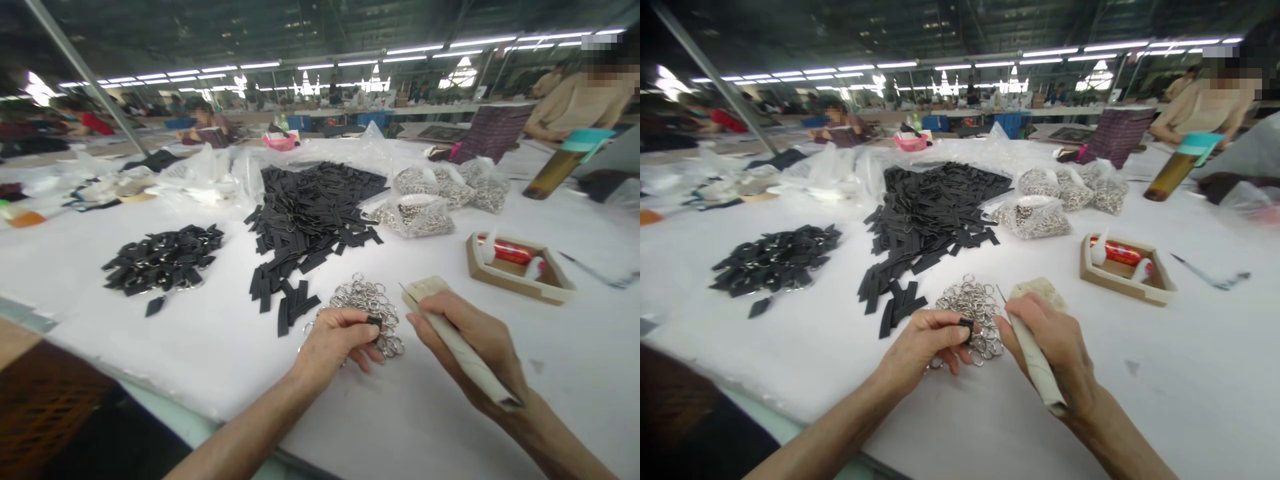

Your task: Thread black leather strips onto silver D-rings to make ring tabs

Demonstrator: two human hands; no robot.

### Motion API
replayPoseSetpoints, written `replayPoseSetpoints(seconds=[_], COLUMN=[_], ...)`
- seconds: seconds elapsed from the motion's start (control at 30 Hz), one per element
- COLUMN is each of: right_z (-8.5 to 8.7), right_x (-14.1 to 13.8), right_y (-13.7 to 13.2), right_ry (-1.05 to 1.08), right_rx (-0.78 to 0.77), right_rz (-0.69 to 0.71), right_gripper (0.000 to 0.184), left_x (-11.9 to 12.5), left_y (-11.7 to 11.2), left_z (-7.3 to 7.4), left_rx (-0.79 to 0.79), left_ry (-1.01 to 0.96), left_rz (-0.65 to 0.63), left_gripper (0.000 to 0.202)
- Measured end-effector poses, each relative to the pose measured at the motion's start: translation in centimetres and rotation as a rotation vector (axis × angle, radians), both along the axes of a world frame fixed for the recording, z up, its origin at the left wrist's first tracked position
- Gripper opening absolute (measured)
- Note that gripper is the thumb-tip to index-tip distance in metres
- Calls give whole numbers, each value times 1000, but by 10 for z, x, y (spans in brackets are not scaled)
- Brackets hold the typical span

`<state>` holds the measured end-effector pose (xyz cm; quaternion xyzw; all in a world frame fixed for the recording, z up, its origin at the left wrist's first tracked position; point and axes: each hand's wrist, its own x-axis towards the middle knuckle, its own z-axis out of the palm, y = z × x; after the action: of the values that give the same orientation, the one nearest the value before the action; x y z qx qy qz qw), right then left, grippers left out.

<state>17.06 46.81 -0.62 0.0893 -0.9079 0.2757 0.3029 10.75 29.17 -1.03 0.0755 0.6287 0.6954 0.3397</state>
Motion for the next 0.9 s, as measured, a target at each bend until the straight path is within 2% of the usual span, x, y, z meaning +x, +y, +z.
replayPoseSetpoints(seconds=[0.13,0.27,0.33,0.37,0.47,0.53,0.57,0.63,0.7,0.73,0.83,0.9], right_z=[-7,-10,-10,-9,-7,-5,-5,-8,-13,-16,-24,-25], right_x=[0,-1,-2,-2,-4,-4,-4,-4,-3,-3,-1,-1], right_y=[5,7,6,4,0,-3,-4,-3,-1,1,5,5], right_ry=[89,139,131,123,106,101,96,88,63,41,-29,-80], right_rx=[128,155,140,123,58,27,16,10,0,-8,-52,-69], right_rz=[0,6,24,38,55,61,67,83,74,65,37,30], right_gripper=[13,16,14,13,12,11,10,10,14,17,23,20], left_x=[0,-15,-35,-47,-81,-90,-90,-79,-63,-56,-44,-43], left_y=[-16,-57,-85,-98,-133,-144,-145,-135,-117,-107,-83,-75], left_z=[-1,8,18,22,30,29,27,19,12,9,5,5], left_rx=[-41,-139,-179,-183,-149,-140,-144,-163,-237,-316,-715,-932], left_ry=[93,140,163,211,346,414,434,432,436,483,785,918], left_rz=[54,163,350,544,842,934,940,872,700,578,137,-53], left_gripper=[15,15,11,11,14,17,17,16,11,8,10,15])
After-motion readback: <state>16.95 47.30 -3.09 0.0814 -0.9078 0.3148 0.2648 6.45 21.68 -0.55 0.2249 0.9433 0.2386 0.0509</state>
